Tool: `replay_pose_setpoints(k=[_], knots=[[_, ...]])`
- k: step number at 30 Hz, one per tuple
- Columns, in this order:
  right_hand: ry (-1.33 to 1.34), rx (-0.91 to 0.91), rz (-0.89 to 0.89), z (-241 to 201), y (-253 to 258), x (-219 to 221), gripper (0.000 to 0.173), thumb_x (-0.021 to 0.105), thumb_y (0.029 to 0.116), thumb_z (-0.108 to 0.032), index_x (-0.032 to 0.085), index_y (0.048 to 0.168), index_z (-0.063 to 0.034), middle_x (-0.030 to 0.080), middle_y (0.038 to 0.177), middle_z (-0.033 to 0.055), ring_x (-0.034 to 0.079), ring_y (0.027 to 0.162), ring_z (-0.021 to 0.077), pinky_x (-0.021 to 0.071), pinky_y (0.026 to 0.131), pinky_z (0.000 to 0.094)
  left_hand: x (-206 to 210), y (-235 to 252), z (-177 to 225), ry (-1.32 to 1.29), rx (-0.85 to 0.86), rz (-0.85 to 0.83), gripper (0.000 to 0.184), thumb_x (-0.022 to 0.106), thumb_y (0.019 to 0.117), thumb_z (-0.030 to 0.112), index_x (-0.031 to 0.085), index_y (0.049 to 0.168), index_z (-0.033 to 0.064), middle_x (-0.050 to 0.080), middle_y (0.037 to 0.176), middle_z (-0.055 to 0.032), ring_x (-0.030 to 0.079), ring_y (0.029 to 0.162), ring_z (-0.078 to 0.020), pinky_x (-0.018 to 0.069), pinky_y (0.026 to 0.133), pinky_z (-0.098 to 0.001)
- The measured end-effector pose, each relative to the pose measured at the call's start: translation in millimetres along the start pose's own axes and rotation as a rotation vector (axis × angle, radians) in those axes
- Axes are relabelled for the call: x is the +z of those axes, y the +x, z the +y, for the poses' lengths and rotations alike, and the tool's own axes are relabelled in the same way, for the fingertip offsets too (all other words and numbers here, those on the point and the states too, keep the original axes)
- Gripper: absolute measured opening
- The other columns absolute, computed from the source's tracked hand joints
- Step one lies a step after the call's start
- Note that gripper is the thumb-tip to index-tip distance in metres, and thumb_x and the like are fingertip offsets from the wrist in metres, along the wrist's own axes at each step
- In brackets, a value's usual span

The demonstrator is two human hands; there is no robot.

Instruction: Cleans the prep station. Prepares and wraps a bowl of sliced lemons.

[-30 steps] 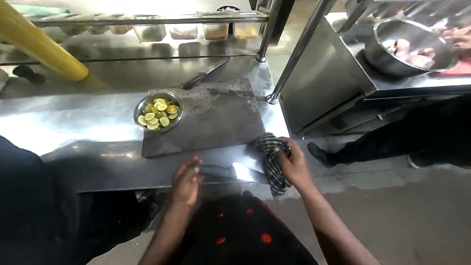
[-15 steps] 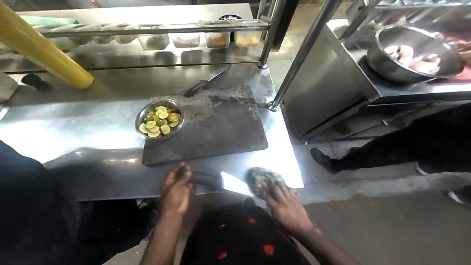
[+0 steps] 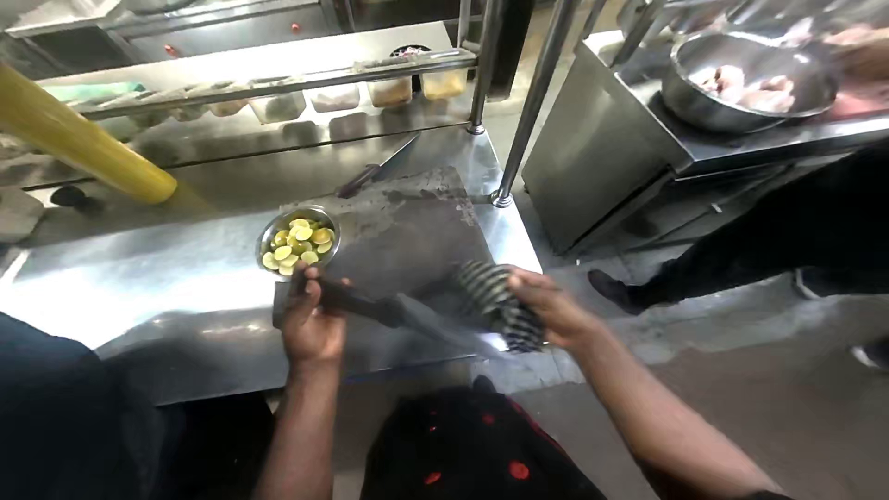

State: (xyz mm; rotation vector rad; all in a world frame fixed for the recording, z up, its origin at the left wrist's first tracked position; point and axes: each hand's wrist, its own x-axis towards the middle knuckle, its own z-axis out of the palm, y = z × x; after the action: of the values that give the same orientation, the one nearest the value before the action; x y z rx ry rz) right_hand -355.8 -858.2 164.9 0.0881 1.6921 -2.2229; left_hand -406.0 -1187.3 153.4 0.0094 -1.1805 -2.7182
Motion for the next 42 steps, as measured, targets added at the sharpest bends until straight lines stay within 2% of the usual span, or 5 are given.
replay_pose_setpoints(k=[11,22,31,36,42], knots=[[-0.279,0.092,-0.682,2.0,4.1,-50.5,0.039,0.072,0.0889,-0.057,0.077,0.111,-0.0247,0.075,0.096,-0.0107,0.068,0.083,-0.0015,0.0585,0.076,0.0223,-26.0,-1.8,40.0,0.22,-0.011,0.222,0.027,0.043,0.1067,0.011,0.062,0.126,0.0125,0.071,0.103,0.002,0.069,0.087,-0.0112,0.0612,0.079,-0.0308],[-1.508,-0.383,0.064,63.2,125.9,3.4,0.045,0.053,0.1038,-0.043,0.059,0.141,-0.0171,0.052,0.15,0.0133,0.047,0.138,0.0409,0.0407,0.104,0.0673,-88.9,-28.7,136.4,0.469,0.26,0.269,0.02,0.045,0.1059,0.023,0.061,0.117,0.0238,0.068,0.101,0.0071,0.069,0.08,-0.0087,0.0604,0.064,-0.0254],[-1.609,-0.974,-0.109,93.0,115.4,-17.7,0.029,0.068,0.0902,-0.011,0.071,0.119,-0.0166,0.068,0.116,0.0137,0.065,0.104,0.0362,0.0569,0.084,0.0511,-105.9,-10.7,70.5,1.382,-0.216,0.323,0.037,0.057,0.1064,0.022,0.055,0.143,0.0163,0.063,0.125,-0.0152,0.068,0.074,-0.0234,0.0592,0.067,-0.044],[-1.619,-0.1,-0.606,3.7,62.1,-14.6,0.03,0.069,0.0927,-0.009,0.075,0.12,-0.0211,0.064,0.128,0.0093,0.06,0.12,0.0302,0.051,0.099,0.0515,-85.0,-15.6,70.8,1.168,-0.301,0.266,0.026,0.048,0.1096,0.019,0.065,0.128,0.0119,0.069,0.107,-0.0079,0.059,0.06,-0.0152,0.0519,0.055,-0.031],[-1.154,-0.428,0.388,20.6,92.2,7.5,0.034,0.069,0.0956,-0.013,0.067,0.128,-0.002,0.055,0.135,0.0266,0.056,0.12,0.0466,0.049,0.098,0.0642,-47.7,-4.9,86.2,0.888,-0.082,0.138,0.024,0.045,0.1068,0.006,0.068,0.114,0.0059,0.073,0.105,-0.005,0.058,0.057,-0.0083,0.0498,0.05,-0.021]])
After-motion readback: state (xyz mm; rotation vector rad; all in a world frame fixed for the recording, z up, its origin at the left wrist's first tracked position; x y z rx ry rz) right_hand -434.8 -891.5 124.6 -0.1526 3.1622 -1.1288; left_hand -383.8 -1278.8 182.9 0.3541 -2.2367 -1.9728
